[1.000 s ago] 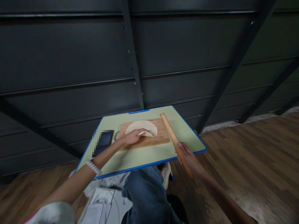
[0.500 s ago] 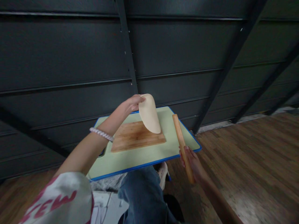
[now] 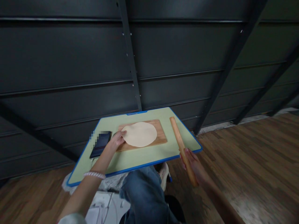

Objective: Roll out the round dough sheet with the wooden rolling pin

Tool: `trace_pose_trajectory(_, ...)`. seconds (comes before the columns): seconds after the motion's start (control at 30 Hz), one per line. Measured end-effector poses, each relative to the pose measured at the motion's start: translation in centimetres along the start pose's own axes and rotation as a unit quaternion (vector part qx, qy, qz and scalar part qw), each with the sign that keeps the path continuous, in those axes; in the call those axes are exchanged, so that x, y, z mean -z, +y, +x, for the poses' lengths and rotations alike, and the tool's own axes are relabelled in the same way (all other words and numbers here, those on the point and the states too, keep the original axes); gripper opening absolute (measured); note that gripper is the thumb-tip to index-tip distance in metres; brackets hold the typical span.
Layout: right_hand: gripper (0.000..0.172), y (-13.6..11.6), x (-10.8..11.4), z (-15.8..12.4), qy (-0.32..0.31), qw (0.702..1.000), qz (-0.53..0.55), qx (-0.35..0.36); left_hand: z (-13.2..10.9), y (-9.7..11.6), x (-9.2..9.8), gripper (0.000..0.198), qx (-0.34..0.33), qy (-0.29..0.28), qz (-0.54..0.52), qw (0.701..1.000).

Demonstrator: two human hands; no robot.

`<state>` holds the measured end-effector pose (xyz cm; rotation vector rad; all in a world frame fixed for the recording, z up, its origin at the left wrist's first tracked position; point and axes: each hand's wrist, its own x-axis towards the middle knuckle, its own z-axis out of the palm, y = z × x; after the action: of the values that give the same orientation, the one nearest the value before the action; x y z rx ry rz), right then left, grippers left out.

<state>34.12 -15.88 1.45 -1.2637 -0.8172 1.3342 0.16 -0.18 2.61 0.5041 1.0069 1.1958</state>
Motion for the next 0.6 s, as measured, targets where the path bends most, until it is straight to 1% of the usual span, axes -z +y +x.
trace_pose_trajectory(0.1,0.044,0.4,-0.4,0.1,-0.023,1.0,-0.01,0.006,-0.3,0.5,1.5,0.04,-0.03,0.025,0.095,0.995)
trace_pose_trajectory(0.17,0.043,0.5,-0.7,0.3,-0.033,0.999,-0.027,0.013,-0.5,0.9,2.5,0.04,-0.057,0.04,0.177,0.982)
trace_pose_trajectory(0.23,0.043,0.4,-1.0,0.6,-0.04,0.998,-0.05,0.019,-0.8,1.3,3.4,0.039,-0.09,0.067,0.247,0.963)
trace_pose_trajectory(0.3,0.044,0.1,-1.4,1.1,-0.052,0.995,-0.079,0.03,-1.0,1.7,3.9,0.04,-0.137,0.109,0.293,0.94)
trace_pose_trajectory(0.37,0.044,-0.3,-2.0,1.8,-0.073,0.988,-0.12,0.055,-1.3,1.9,4.1,0.042,-0.191,0.155,0.315,0.916)
trace_pose_trajectory(0.4,0.043,-0.6,-2.3,2.2,-0.086,0.983,-0.146,0.072,-1.5,1.9,4.0,0.043,-0.22,0.167,0.341,0.898)
trace_pose_trajectory(0.43,0.041,-0.8,-2.6,2.7,-0.099,0.976,-0.174,0.091,-1.7,1.7,3.9,0.044,-0.249,0.166,0.383,0.874)
trace_pose_trajectory(0.47,0.039,-1.0,-3.0,3.2,-0.11,0.967,-0.204,0.111,-1.9,1.4,3.6,0.044,-0.274,0.15,0.441,0.841)
trace_pose_trajectory(0.53,0.033,-1.3,-4.0,4.3,-0.123,0.944,-0.264,0.156,-2.3,0.4,3.1,0.048,-0.299,0.086,0.577,0.755)
trace_pose_trajectory(0.57,0.031,-1.5,-4.5,5.0,-0.127,0.93,-0.294,0.182,-2.5,-0.3,2.9,0.051,-0.298,0.051,0.637,0.709)
trace_pose_trajectory(0.6,0.031,-1.6,-5.0,5.6,-0.134,0.913,-0.323,0.208,-2.7,-1.1,2.7,0.053,-0.288,0.03,0.686,0.668)
